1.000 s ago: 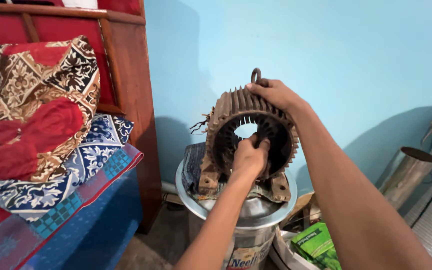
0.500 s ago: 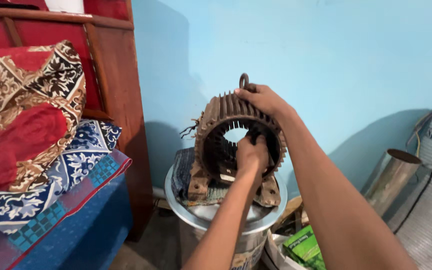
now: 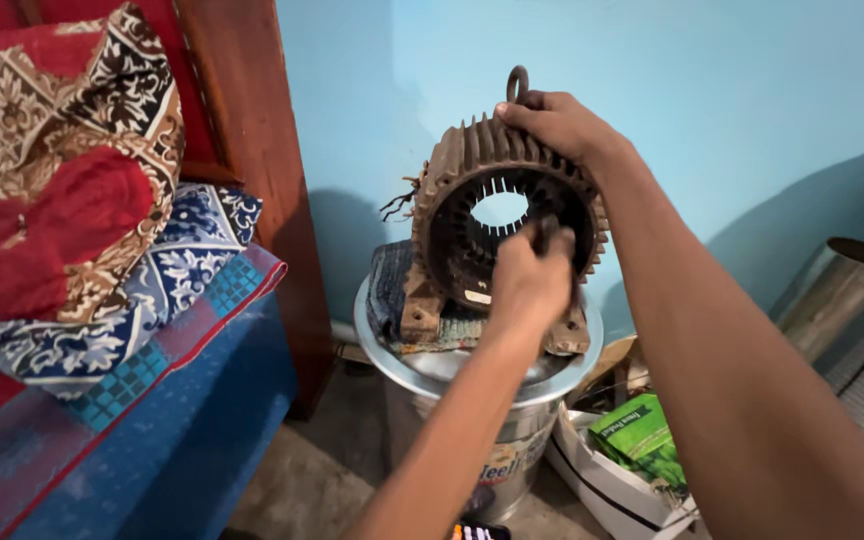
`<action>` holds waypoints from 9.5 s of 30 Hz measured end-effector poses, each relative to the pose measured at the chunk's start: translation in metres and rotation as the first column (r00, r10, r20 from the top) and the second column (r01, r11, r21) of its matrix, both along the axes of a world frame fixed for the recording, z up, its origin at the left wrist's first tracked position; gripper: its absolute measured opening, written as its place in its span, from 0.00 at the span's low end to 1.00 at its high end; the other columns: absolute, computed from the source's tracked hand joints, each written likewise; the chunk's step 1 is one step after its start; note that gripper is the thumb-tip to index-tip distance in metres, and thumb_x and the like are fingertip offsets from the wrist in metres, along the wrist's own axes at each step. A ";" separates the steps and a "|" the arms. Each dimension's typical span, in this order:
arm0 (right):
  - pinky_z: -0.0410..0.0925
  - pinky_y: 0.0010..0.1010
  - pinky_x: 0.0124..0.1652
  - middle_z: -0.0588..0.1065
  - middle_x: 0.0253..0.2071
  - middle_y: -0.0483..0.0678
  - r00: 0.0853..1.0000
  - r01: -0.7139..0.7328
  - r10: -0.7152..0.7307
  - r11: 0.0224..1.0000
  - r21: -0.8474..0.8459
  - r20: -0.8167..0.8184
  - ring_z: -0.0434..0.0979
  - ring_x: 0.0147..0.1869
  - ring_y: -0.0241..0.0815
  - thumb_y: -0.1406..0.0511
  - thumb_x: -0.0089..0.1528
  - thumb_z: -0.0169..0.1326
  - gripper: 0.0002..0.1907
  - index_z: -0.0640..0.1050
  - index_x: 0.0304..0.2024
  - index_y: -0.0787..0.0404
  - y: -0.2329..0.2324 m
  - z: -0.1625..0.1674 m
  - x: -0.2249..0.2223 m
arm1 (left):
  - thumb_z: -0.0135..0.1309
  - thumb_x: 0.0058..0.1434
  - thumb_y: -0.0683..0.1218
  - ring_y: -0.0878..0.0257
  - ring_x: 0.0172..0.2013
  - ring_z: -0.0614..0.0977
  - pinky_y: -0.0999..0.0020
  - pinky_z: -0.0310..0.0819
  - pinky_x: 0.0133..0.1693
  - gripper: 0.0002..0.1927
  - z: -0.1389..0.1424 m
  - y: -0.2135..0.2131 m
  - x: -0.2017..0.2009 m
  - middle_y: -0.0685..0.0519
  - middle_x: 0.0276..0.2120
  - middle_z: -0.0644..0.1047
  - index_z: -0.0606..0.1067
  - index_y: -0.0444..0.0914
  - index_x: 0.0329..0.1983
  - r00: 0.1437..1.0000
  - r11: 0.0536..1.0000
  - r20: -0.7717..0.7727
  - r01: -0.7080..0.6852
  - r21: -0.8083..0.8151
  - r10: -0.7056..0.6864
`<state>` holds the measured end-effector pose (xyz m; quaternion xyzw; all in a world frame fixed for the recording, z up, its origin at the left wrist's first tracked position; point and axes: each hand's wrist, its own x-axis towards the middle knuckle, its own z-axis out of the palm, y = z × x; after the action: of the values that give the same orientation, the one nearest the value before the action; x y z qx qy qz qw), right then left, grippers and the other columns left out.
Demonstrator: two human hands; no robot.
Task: The person holds a rusty electric motor stator housing steady on a metal container and uses a flat file to file the inner slots of the housing, repositioning the file around the slot ring and rotating the housing to reach different sections.
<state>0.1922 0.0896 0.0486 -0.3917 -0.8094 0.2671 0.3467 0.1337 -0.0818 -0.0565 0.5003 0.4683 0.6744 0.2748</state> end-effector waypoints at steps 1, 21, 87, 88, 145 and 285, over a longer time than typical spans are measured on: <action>0.71 0.33 0.45 0.80 0.41 0.46 1.000 0.014 -0.014 1.000 0.017 0.004 0.77 0.42 0.36 0.45 0.62 0.57 0.30 0.81 0.51 0.62 0.000 0.000 0.000 | 0.58 0.61 0.50 0.57 0.35 0.86 0.61 0.76 0.41 0.20 -0.004 -0.001 -0.001 0.44 0.35 0.84 0.80 0.33 0.51 0.999 0.999 -0.010 0.039 -0.017 -0.039; 0.70 0.30 0.44 0.80 0.38 0.44 0.997 0.039 -0.045 0.995 0.089 0.066 0.76 0.40 0.33 0.43 0.63 0.56 0.30 0.81 0.48 0.61 0.002 0.000 0.001 | 0.63 0.49 0.46 0.59 0.29 0.85 0.62 0.79 0.34 0.23 0.001 -0.006 -0.003 0.46 0.30 0.84 0.79 0.31 0.47 0.992 0.991 0.054 0.120 -0.061 -0.117; 0.70 0.32 0.45 0.80 0.39 0.42 0.998 0.035 -0.040 0.993 0.112 0.041 0.77 0.41 0.34 0.44 0.62 0.56 0.28 0.81 0.50 0.58 0.014 -0.004 0.004 | 0.62 0.49 0.52 0.44 0.45 0.85 0.54 0.78 0.47 0.22 0.019 -0.025 -0.014 0.36 0.40 0.83 0.80 0.33 0.43 0.920 0.964 -0.378 0.002 -0.266 -0.106; 0.70 0.32 0.44 0.80 0.39 0.43 0.999 0.032 -0.034 0.996 0.080 0.024 0.76 0.41 0.35 0.44 0.62 0.56 0.28 0.81 0.49 0.59 0.015 -0.004 0.004 | 0.61 0.50 0.52 0.44 0.46 0.85 0.53 0.79 0.47 0.23 0.022 -0.021 -0.013 0.35 0.41 0.83 0.80 0.32 0.43 0.918 0.963 -0.384 -0.008 -0.270 -0.100; 0.71 0.37 0.50 0.83 0.43 0.51 0.997 0.070 -0.074 0.976 0.205 0.012 0.82 0.46 0.43 0.40 0.57 0.57 0.36 0.81 0.51 0.63 0.010 -0.004 -0.010 | 0.57 0.54 0.53 0.40 0.52 0.81 0.50 0.74 0.53 0.29 0.016 -0.005 -0.031 0.34 0.46 0.80 0.77 0.38 0.58 0.828 0.952 -0.561 -0.153 -0.264 -0.023; 0.70 0.34 0.43 0.81 0.36 0.47 0.998 0.063 -0.065 0.992 0.111 0.008 0.78 0.39 0.39 0.41 0.58 0.57 0.33 0.82 0.46 0.63 0.020 -0.007 -0.012 | 0.52 0.57 0.40 0.59 0.17 0.72 0.64 0.68 0.19 0.06 -0.011 0.112 -0.066 0.47 0.20 0.73 0.74 0.31 0.28 0.916 0.820 0.154 0.400 -0.410 -0.370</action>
<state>0.1805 0.1093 0.0420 -0.3993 -0.8120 0.2083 0.3713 0.0678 0.0298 -0.0679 0.4876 0.4859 0.5003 0.5252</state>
